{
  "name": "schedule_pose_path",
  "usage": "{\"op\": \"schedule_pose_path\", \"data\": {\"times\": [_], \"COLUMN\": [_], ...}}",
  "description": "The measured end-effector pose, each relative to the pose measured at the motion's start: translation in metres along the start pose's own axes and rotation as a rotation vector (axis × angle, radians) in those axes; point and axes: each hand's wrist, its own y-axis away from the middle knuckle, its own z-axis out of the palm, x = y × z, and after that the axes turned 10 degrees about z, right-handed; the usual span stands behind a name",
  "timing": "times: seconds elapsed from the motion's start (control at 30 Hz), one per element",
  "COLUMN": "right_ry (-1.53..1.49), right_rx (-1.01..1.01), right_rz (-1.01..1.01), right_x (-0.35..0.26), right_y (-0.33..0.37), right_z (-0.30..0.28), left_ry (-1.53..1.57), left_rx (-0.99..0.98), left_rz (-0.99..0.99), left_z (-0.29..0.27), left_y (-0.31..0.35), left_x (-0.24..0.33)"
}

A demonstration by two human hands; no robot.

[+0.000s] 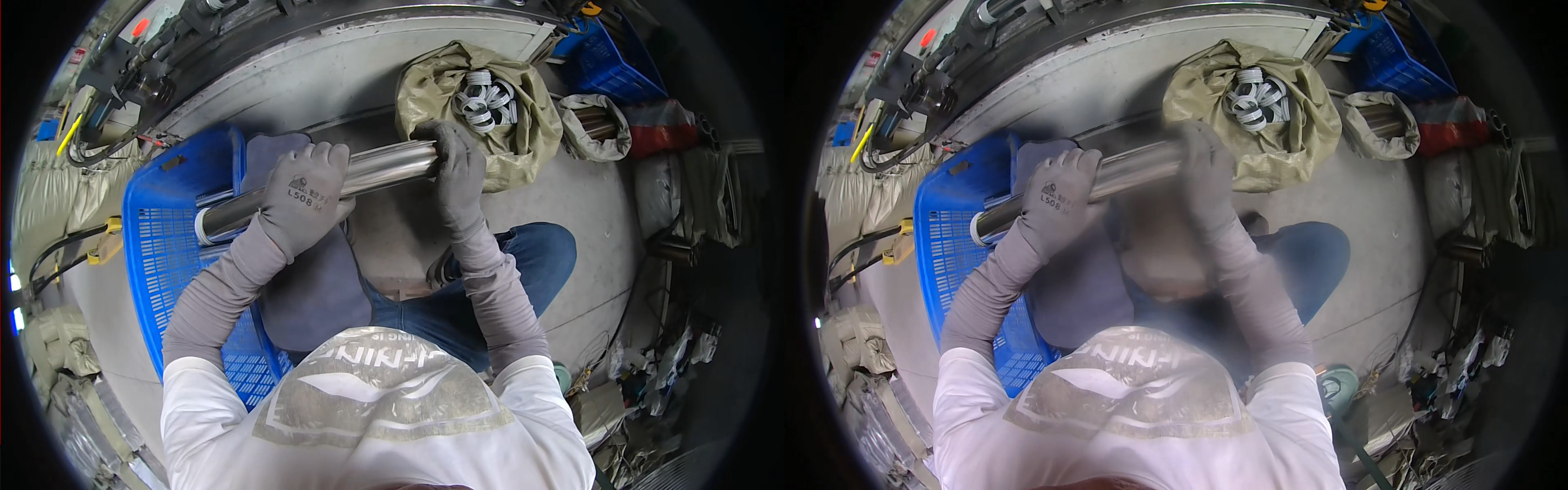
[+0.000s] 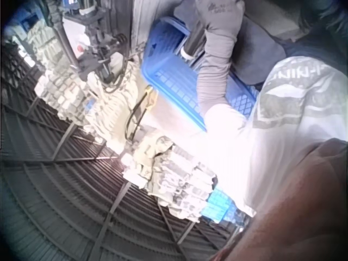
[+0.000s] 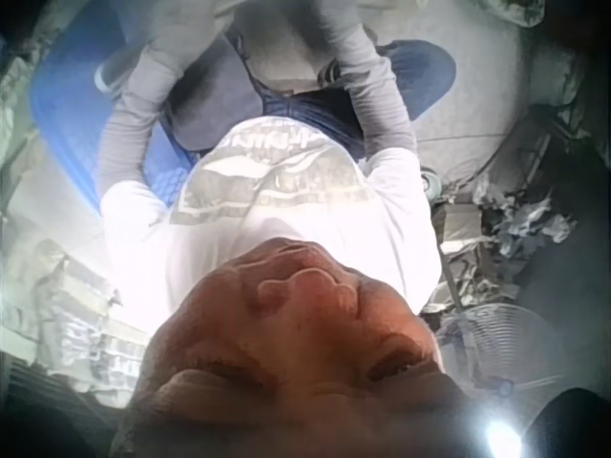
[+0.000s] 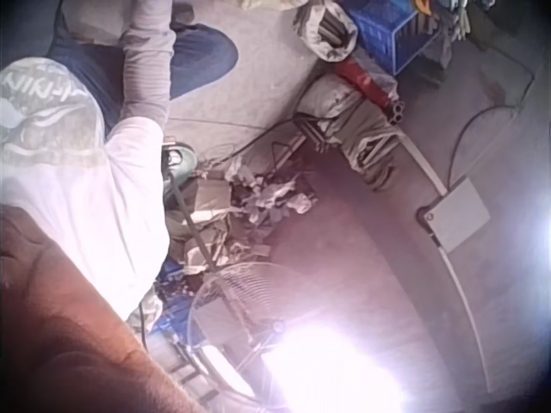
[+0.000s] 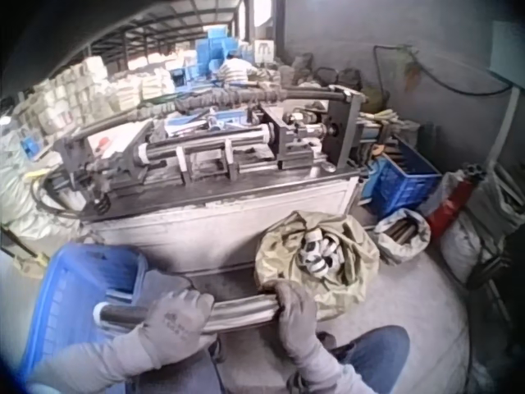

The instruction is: The person assembles a metal component by hand, fitting a metal ring onto a metal tube, then placing the assembled part into a blue plastic bin.

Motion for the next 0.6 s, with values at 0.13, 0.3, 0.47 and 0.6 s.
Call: {"op": "schedule_pose_path", "data": {"times": [0.13, 0.3, 0.47, 0.6], "right_ry": [0.044, 0.111, 0.527, 0.847], "right_rx": [0.066, -0.149, 0.146, 0.006], "right_rz": [0.044, 0.02, 0.311, 0.367], "right_x": [0.025, 0.013, 0.129, 0.161], "right_y": [0.005, -0.011, -0.059, -0.059], "right_z": [0.015, 0.0, -0.032, -0.018], "left_ry": [-0.05, -0.005, -0.017, -0.079], "left_rx": [-0.044, -0.016, 0.031, 0.199], "left_rz": [-0.001, 0.013, -0.054, 0.0], "left_z": [0.002, -0.003, 0.001, 0.013], "left_y": [-0.004, 0.006, 0.022, 0.024], "left_x": [0.0, -0.012, -0.024, -0.026]}}
